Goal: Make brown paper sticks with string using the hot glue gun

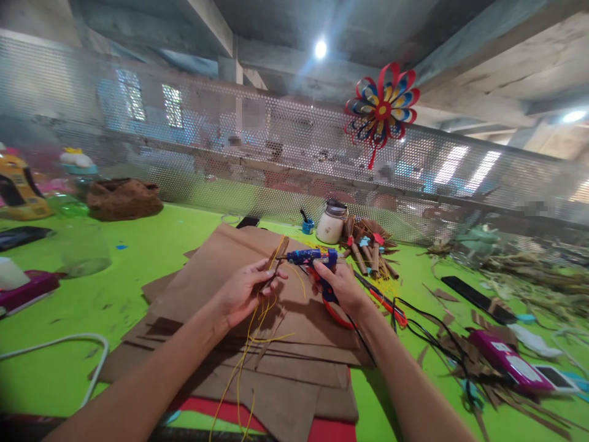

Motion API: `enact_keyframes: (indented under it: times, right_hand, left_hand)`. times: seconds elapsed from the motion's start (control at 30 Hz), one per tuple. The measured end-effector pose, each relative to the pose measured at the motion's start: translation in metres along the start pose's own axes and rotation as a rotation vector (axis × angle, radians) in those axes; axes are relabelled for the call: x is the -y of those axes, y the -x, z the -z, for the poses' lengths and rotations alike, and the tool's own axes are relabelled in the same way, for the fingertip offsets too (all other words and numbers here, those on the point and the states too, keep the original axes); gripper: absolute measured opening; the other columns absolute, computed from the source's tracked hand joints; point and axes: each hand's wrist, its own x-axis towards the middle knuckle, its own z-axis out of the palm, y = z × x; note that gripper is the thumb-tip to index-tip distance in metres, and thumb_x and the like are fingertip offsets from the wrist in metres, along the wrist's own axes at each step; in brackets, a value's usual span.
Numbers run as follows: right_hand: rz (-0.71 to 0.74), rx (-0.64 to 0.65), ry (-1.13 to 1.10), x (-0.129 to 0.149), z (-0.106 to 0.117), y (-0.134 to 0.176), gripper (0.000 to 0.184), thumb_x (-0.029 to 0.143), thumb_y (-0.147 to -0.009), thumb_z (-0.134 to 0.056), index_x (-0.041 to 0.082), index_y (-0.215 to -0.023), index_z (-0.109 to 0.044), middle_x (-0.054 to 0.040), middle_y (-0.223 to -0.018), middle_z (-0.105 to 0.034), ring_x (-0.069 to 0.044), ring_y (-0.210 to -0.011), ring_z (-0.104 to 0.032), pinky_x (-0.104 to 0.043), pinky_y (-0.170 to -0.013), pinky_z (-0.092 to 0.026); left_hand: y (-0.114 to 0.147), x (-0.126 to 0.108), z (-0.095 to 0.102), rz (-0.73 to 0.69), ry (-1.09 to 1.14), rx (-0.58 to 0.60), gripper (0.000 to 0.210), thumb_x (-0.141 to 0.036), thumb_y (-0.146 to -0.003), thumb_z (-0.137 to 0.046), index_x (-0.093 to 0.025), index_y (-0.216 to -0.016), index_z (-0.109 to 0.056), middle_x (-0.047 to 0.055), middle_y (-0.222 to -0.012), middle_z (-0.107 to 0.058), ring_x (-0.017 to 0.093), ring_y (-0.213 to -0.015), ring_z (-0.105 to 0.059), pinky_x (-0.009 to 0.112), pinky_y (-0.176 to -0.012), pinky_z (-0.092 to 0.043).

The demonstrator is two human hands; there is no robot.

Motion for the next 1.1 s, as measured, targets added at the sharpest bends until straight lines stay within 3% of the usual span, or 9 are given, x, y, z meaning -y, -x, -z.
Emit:
enact_keyframes:
  times: [0.7,1.1]
  right_hand:
    - [-0.007,0.077,0.118,0.000,0.005,0.002,0.033,0.048,-0.082,-0.059,0.015,-0.077,-0.062,-0.0013,-0.066,-0.053,-0.010,-0.053,-0.045,-0.024,-0.051,-0.040]
    - [0.051,0.044,0.012,-0.001,0.012,-0.001,0.031,0.046,-0.083,-0.059,0.015,-0.080,-0.060,-0.0003,-0.065,-0.052,-0.008,-0.052,-0.043,-0.024,-0.051,-0.042]
  left_hand:
    - [0.001,-0.005,-0.003,0.023,-0.001,-0.026,0.018,-0.001,-0.071,-0.056,-0.007,-0.087,-0.060,0.011,-0.080,-0.066,0.007,-0.058,-0.052,0.016,-0.048,-0.033]
    - [0.002,-0.003,-0.002,0.034,0.046,0.030,0.020,-0.001,-0.070,-0.056,-0.005,-0.090,-0.061,0.011,-0.080,-0.064,0.008,-0.060,-0.051,0.016,-0.049,-0.033]
